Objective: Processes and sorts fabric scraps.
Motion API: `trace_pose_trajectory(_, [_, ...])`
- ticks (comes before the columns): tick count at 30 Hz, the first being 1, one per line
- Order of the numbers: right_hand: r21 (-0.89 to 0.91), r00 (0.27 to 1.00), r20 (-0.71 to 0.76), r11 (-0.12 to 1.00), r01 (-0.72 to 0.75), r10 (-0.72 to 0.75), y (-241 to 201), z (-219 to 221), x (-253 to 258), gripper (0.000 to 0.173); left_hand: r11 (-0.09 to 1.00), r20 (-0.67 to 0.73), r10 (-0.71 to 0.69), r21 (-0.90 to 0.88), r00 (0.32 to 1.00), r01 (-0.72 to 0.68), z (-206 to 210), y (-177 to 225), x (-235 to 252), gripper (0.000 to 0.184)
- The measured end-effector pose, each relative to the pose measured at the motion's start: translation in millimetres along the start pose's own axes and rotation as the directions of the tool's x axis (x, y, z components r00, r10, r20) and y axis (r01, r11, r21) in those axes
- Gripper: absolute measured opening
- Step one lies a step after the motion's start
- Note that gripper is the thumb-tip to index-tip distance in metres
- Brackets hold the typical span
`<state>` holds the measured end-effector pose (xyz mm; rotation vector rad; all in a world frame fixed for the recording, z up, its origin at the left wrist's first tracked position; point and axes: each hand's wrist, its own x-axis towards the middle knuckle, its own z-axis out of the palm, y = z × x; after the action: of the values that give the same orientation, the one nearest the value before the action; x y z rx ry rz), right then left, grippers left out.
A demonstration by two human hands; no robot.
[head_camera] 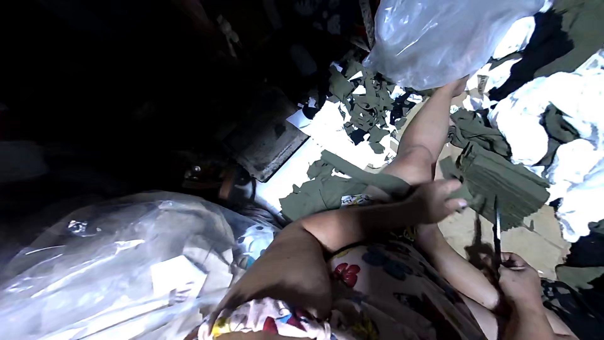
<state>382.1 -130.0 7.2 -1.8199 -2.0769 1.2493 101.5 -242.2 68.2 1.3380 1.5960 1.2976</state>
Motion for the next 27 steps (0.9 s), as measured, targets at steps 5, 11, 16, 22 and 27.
trace_pose_trajectory(5, [0.070,0.999,-0.030,0.997,0.033,-0.031,4.2,-2.0,-4.7,0.018,0.962,0.280,0.193,0.134,0.941,-0.237,31.0,-18.8,-9.8,0.033])
trace_pose_trajectory(11, [-0.004,0.999,-0.021,0.999,0.033,-0.033,2.1,-1.5,-4.0,0.022,0.944,-0.047,-0.254,0.207,0.966,0.258,-105.5,-21.6,3.0,0.024])
trace_pose_trajectory(16, [-0.032,1.000,0.002,0.999,0.028,-0.028,0.8,-1.0,-0.1,0.022,0.433,-0.325,-0.799,0.275,0.507,0.859,-191.3,-102.7,-41.6,0.038])
trace_pose_trajectory(22, [-0.026,1.000,0.011,0.999,0.030,-0.029,4.2,-1.6,0.8,0.021,0.304,-0.418,-0.851,0.106,0.320,0.947,-168.5,-154.4,-72.8,0.044])
trace_pose_trajectory(27, [-0.022,0.999,0.014,0.999,0.037,-0.037,0.7,-2.9,-1.5,0.019,0.621,-0.453,-0.760,-0.294,0.466,0.727,-182.8,-140.9,-64.5,0.024])
